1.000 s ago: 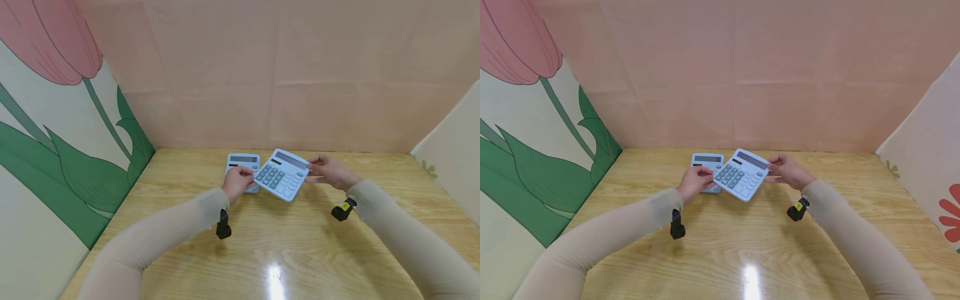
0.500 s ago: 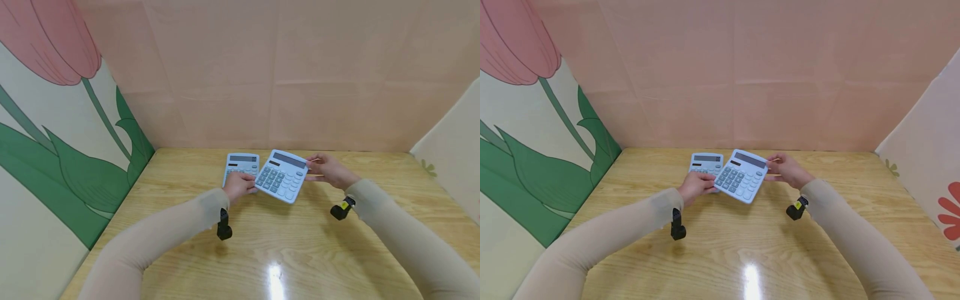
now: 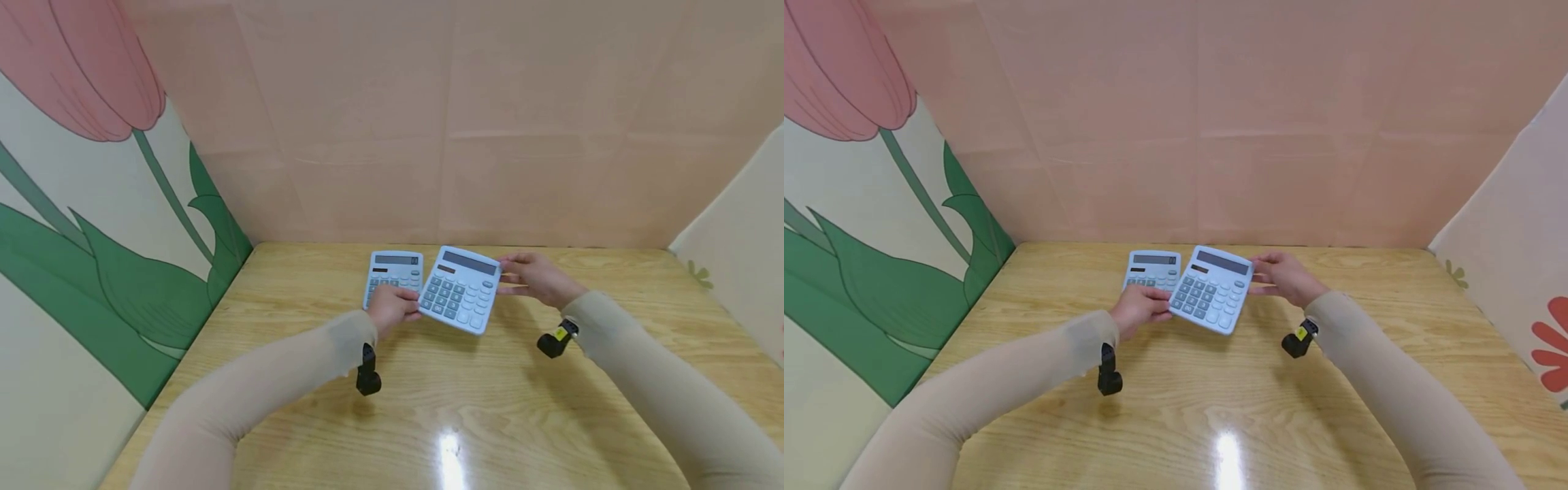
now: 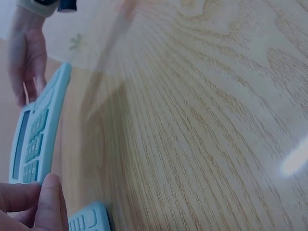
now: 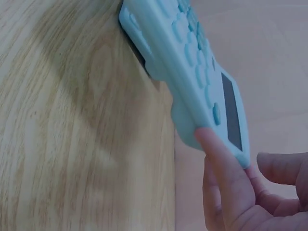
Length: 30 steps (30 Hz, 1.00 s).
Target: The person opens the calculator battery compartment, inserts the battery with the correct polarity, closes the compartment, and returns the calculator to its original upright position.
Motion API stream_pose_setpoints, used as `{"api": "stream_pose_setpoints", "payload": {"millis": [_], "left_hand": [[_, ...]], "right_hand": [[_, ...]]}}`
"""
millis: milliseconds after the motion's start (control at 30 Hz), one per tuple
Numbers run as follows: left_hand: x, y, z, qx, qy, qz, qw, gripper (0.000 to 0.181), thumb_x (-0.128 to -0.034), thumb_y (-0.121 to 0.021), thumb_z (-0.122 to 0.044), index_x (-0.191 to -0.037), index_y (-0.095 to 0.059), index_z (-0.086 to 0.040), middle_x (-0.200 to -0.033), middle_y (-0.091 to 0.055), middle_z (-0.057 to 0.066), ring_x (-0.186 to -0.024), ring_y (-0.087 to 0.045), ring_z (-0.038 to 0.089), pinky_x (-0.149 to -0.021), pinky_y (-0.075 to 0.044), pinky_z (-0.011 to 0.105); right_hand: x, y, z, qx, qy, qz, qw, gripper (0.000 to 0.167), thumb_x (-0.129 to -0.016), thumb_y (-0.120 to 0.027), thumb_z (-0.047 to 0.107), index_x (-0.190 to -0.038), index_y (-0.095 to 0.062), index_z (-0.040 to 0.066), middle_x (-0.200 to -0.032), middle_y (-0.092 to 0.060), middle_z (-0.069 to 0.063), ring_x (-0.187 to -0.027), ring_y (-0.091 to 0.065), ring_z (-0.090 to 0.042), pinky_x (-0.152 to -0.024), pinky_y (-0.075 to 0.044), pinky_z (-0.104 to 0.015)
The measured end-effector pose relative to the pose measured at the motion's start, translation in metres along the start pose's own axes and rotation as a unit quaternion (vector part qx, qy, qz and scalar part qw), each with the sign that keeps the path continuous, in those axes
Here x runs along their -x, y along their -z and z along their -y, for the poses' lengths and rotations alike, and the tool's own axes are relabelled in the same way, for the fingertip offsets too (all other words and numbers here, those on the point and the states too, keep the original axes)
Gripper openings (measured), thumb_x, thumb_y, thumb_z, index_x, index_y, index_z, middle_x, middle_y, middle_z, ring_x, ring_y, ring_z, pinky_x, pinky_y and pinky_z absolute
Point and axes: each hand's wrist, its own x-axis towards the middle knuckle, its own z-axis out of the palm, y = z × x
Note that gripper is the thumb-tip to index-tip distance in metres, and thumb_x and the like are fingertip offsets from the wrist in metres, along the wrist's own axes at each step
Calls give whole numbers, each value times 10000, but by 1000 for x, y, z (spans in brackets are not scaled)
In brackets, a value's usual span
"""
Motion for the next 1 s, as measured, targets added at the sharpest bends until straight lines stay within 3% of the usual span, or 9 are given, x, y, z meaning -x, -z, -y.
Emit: {"api": "stream_pose_setpoints", "payload": {"millis": [133,300,600,767,1000], "left_hand": [[1,-3,0,12,-20,-65,10000,226,-891,-591,116,-1111,-642,106,-1097,-646,229,-903,-697,244,-870,-592,344],[2,-7,-4,-102,-56,-68,9999,259,-895,-594,91,-1148,-637,63,-1126,-633,199,-926,-697,265,-887,-586,368],[-13,-22,-8,50,-63,-184,9998,251,-874,-604,118,-1121,-625,81,-1110,-628,200,-922,-697,254,-840,-602,319],[-21,-30,-8,-35,-100,-328,9994,224,-867,-597,133,-1084,-626,87,-1103,-629,203,-934,-698,281,-851,-600,347],[-31,-39,-1,-376,9,-468,9982,221,-827,-631,151,-1033,-640,74,-989,-645,171,-849,-702,252,-779,-616,312]], "right_hand": [[0,-3,5,-76,-73,44,9999,461,-1065,-276,107,-1472,-218,-101,-1464,-310,-266,-1199,-525,-240,-1017,-506,-346],[-3,-3,10,-245,-107,41,9996,458,-1065,-242,92,-1494,-211,-66,-1514,-246,-256,-1331,-378,-346,-1048,-479,-355],[-13,10,12,-1056,-151,187,9941,533,-1078,-264,240,-1529,-117,-4,-1581,-101,-217,-1440,-199,-398,-1159,-314,-518],[-22,14,14,-1361,-292,32,9903,518,-1072,-207,253,-1518,-132,1,-1574,-115,-187,-1425,-208,-369,-1141,-362,-487],[-35,17,6,-1730,-505,-29,9836,515,-1065,-199,311,-1485,-185,14,-1604,-68,-167,-1459,-148,-366,-1190,-265,-512]]}}
